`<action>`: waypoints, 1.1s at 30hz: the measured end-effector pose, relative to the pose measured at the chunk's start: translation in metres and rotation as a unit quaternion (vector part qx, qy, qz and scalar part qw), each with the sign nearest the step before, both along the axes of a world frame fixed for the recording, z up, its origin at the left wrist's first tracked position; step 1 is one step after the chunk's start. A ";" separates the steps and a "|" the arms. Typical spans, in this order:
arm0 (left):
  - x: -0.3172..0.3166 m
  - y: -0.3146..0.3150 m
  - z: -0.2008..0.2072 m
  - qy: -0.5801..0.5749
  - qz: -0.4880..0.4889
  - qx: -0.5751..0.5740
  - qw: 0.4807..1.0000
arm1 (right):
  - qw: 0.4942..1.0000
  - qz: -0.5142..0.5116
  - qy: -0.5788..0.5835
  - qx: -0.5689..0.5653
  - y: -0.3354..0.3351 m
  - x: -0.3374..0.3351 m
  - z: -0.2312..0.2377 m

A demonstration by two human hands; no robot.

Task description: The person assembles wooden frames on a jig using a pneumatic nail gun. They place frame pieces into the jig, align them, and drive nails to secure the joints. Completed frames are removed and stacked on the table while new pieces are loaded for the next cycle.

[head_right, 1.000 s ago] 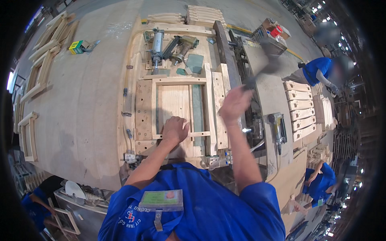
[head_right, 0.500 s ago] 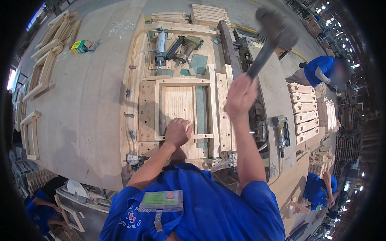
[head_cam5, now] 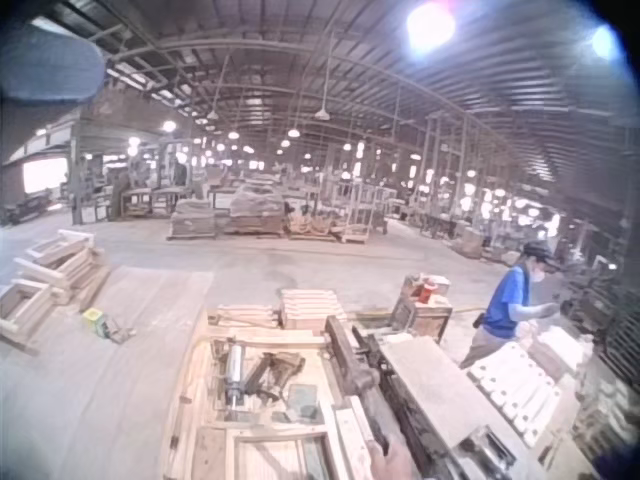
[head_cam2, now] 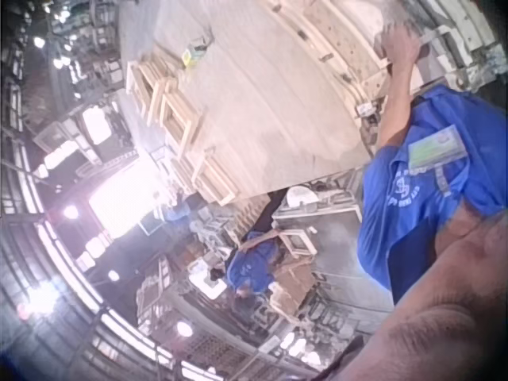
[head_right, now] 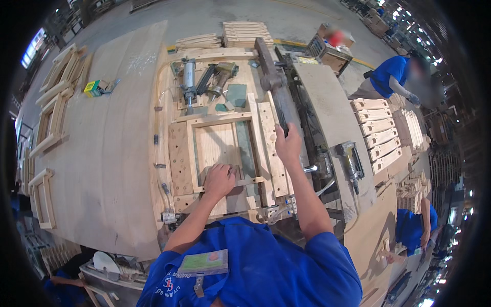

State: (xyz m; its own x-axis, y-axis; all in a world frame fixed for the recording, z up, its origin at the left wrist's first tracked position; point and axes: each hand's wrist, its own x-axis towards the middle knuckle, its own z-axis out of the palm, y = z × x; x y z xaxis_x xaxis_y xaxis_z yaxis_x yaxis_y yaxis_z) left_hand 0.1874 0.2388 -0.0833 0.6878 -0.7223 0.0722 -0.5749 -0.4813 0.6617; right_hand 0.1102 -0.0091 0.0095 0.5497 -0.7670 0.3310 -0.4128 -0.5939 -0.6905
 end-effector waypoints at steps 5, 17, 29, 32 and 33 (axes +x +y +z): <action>0.000 -0.006 0.007 0.010 -0.026 0.056 0.998 | 0.973 -0.119 0.199 0.022 -0.013 -0.030 -0.033; -0.004 -0.001 0.013 -0.018 -0.014 0.020 1.000 | 0.971 -0.094 0.211 -0.060 -0.028 -0.080 -0.014; -0.007 -0.004 0.011 -0.055 -0.032 -0.019 0.998 | 0.903 -0.219 0.358 -0.091 -0.140 -0.217 0.016; -0.006 -0.003 0.008 -0.054 -0.036 -0.025 0.998 | 0.901 -0.201 0.384 -0.027 -0.149 -0.222 0.032; -0.007 -0.003 0.007 -0.049 -0.038 -0.031 0.998 | 0.899 -0.194 0.392 -0.011 -0.149 -0.225 0.041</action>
